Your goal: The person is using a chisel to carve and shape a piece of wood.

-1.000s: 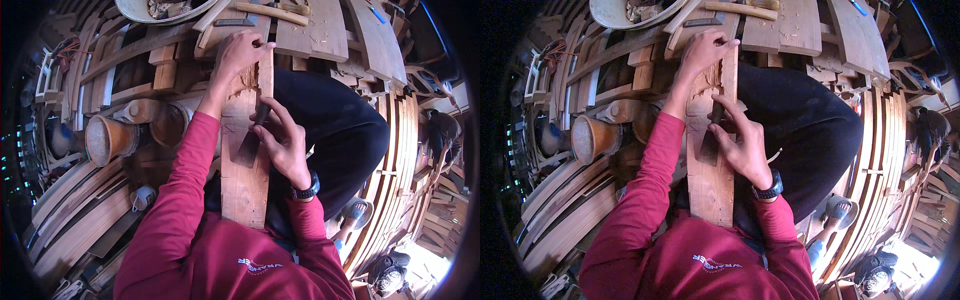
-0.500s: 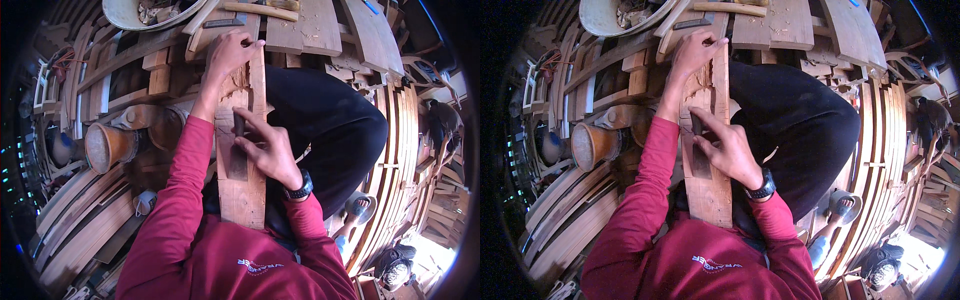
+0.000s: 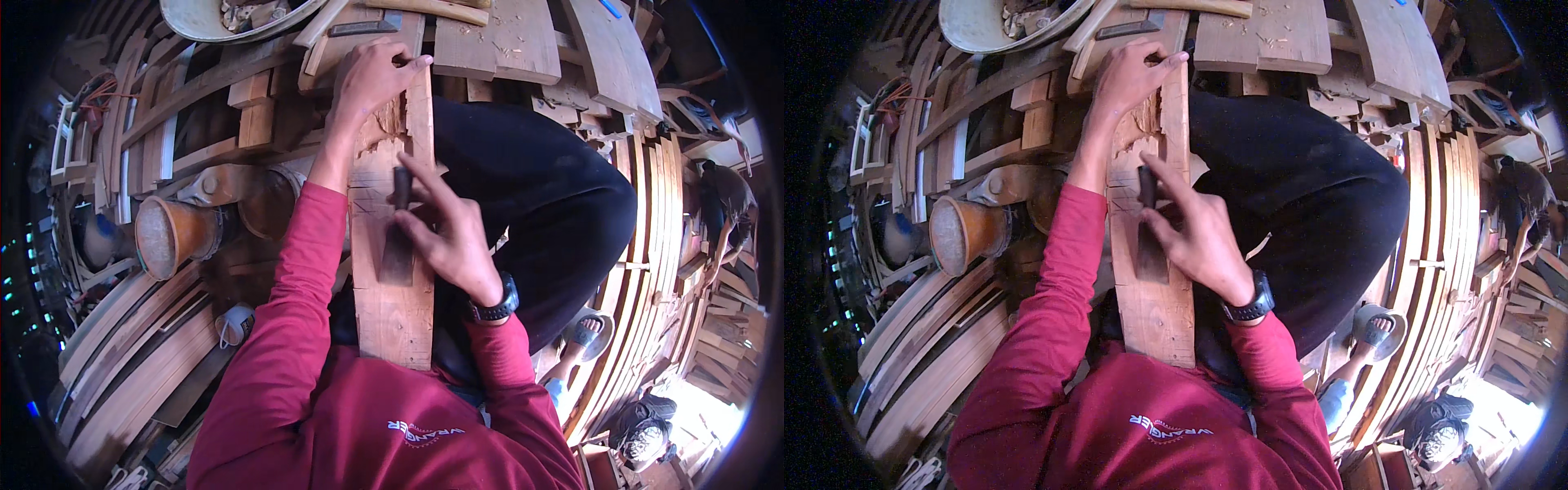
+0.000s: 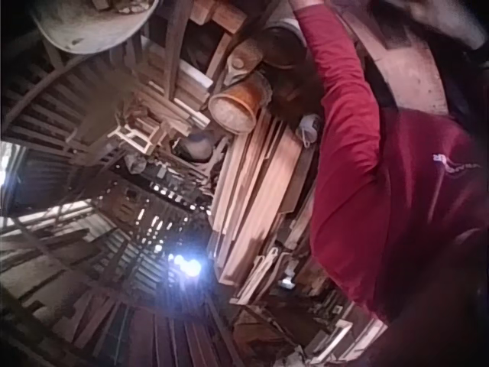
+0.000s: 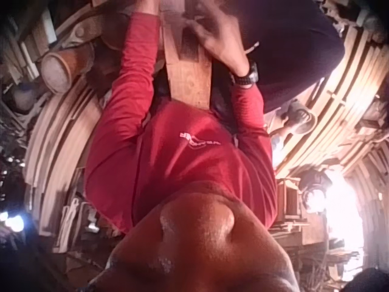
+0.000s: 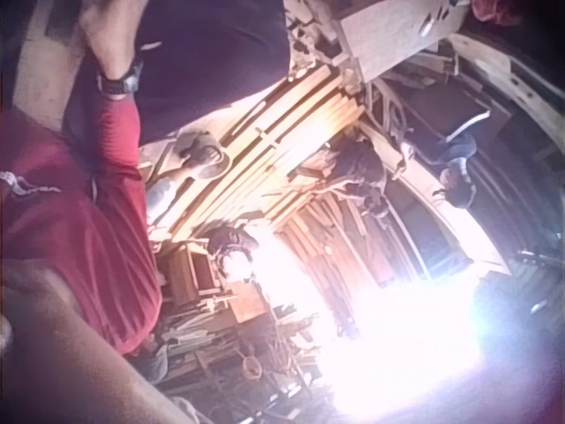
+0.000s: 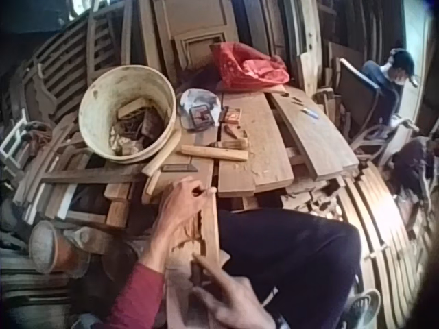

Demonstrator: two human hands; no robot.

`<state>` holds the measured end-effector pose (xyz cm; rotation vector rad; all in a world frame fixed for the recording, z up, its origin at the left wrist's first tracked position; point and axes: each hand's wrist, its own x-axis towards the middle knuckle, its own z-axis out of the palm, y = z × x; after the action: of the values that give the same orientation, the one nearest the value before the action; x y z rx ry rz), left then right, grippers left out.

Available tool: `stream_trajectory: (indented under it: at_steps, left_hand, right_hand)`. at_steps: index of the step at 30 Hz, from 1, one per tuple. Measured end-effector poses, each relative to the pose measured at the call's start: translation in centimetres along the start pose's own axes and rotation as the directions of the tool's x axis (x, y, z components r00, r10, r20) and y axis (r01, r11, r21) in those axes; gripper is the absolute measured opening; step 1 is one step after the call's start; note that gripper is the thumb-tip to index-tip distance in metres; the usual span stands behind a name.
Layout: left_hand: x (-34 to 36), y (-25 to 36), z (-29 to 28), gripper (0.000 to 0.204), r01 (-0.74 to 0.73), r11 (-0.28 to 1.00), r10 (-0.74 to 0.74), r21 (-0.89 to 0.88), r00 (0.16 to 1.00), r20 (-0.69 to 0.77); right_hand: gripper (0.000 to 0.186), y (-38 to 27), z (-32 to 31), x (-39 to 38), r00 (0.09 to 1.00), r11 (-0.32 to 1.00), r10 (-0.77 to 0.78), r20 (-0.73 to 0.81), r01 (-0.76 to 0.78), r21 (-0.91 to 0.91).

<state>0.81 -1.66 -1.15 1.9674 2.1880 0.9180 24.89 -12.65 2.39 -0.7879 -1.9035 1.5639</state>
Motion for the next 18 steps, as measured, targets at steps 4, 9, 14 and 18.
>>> stream_trajectory:
  at_steps: [4, 9, 14, 18]
  left_hand:
    - [-0.03, -0.14, 0.17, 0.053, 0.013, 1.000, -0.013, 0.001, 1.000, 0.005]
    - [-0.13, 0.33, -0.19, 0.054, 0.046, 0.998, -0.044, -0.037, 0.998, 0.048]
    - [-0.11, 0.49, -0.28, 0.054, 0.051, 0.998, -0.048, -0.044, 0.997, 0.057]
    - [-0.23, 0.28, -0.27, 0.053, 0.063, 0.998, -0.062, -0.013, 0.997, 0.050]
  right_hand:
    - [0.079, -0.27, -0.05, -0.18, 0.996, 0.979, 0.046, -0.070, -0.032, 0.202]
    - [0.073, 0.61, 0.12, -0.17, 1.000, 0.993, 0.019, -0.013, -0.017, 0.116]
    - [0.071, 0.09, 0.19, -0.38, 0.999, 0.991, 0.036, 0.019, -0.038, 0.125]
    - [0.071, 0.25, 0.09, -0.23, 0.998, 0.990, 0.057, 0.004, -0.057, 0.131]
